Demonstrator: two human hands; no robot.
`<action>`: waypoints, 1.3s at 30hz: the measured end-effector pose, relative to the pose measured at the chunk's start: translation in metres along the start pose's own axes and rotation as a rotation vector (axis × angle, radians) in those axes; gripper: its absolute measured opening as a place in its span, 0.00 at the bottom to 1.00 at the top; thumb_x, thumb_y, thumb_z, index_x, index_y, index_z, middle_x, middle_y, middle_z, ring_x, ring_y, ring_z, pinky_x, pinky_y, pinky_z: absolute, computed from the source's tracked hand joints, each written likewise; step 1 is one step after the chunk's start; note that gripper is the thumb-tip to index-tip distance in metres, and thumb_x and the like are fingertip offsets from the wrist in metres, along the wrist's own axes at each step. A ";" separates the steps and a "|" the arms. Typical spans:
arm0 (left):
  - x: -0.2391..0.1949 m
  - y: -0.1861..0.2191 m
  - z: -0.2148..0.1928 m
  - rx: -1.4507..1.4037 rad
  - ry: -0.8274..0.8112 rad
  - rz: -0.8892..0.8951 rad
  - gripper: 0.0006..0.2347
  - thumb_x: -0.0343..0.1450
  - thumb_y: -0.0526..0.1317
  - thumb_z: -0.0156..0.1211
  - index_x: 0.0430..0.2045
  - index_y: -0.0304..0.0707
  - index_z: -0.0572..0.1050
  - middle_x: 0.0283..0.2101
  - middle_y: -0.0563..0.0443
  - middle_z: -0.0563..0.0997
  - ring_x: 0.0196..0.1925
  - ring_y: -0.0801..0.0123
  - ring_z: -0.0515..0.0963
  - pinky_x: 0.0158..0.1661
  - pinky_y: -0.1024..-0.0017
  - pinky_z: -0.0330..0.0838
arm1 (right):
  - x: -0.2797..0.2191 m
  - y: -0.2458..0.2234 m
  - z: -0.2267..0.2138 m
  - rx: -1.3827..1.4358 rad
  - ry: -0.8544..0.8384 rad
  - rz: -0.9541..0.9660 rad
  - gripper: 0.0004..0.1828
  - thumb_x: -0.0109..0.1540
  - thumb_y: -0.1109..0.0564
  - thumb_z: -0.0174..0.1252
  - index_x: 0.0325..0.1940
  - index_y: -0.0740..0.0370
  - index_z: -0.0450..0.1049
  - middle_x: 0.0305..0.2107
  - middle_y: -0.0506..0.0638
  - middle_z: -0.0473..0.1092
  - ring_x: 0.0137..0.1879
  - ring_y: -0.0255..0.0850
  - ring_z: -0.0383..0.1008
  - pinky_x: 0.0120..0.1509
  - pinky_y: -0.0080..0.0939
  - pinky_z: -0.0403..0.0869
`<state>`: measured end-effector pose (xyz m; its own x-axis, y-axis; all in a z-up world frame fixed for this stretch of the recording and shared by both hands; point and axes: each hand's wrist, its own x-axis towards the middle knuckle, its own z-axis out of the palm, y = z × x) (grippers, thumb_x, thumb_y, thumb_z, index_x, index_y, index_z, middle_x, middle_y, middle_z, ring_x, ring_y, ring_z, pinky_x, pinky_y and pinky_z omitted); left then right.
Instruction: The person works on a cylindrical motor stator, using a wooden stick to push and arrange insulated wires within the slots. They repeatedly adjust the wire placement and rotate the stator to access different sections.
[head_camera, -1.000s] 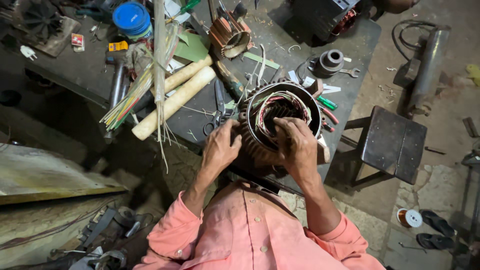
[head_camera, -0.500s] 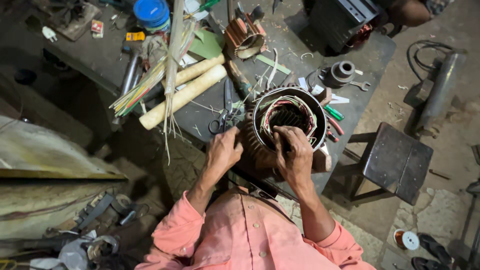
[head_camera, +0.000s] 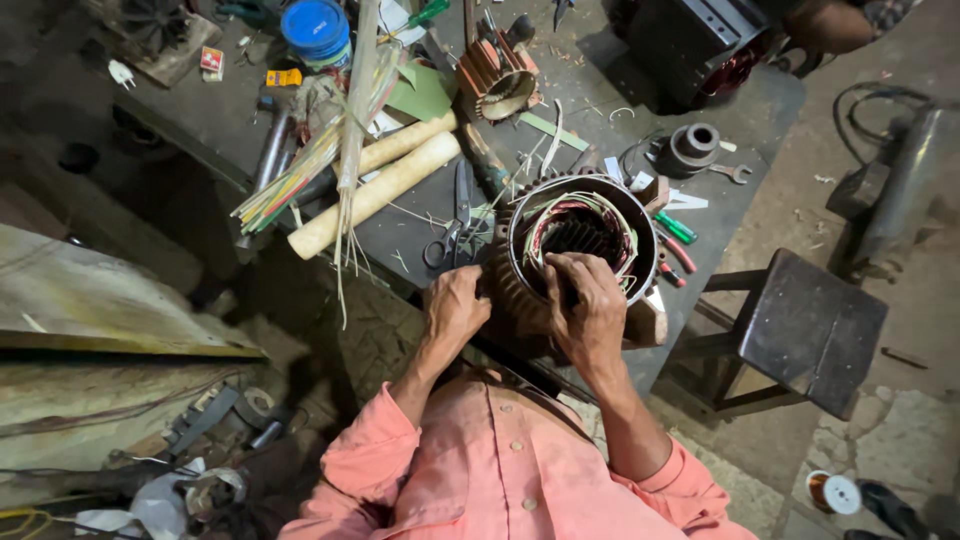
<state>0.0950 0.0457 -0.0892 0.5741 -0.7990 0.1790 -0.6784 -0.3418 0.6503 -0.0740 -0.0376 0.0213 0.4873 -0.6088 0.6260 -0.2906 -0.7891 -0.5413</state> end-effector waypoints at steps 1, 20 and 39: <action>0.000 0.002 -0.004 0.004 -0.005 0.008 0.10 0.58 0.35 0.66 0.30 0.33 0.79 0.32 0.32 0.82 0.38 0.38 0.81 0.40 0.50 0.74 | 0.000 0.000 0.000 0.007 0.008 0.004 0.08 0.63 0.66 0.63 0.46 0.65 0.78 0.39 0.56 0.75 0.46 0.50 0.77 0.51 0.47 0.75; -0.026 0.041 -0.121 -0.119 -0.699 0.363 0.09 0.71 0.39 0.53 0.37 0.29 0.68 0.25 0.33 0.78 0.30 0.40 0.80 0.33 0.48 0.70 | -0.029 -0.058 0.033 1.107 -0.248 0.678 0.24 0.75 0.45 0.47 0.66 0.66 0.65 0.42 0.49 0.74 0.48 0.36 0.74 0.50 0.39 0.74; 0.089 0.051 -0.091 -0.043 -0.269 0.936 0.19 0.71 0.33 0.57 0.57 0.25 0.73 0.57 0.38 0.77 0.58 0.50 0.74 0.60 0.56 0.67 | -0.022 -0.083 0.024 0.126 -0.194 0.798 0.15 0.69 0.60 0.49 0.58 0.63 0.73 0.21 0.58 0.68 0.23 0.45 0.66 0.32 0.41 0.70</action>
<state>0.1533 0.0019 0.0267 -0.3157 -0.8265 0.4660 -0.7869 0.5025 0.3582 -0.0406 0.0428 0.0389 0.3101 -0.9478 -0.0744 -0.5203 -0.1037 -0.8477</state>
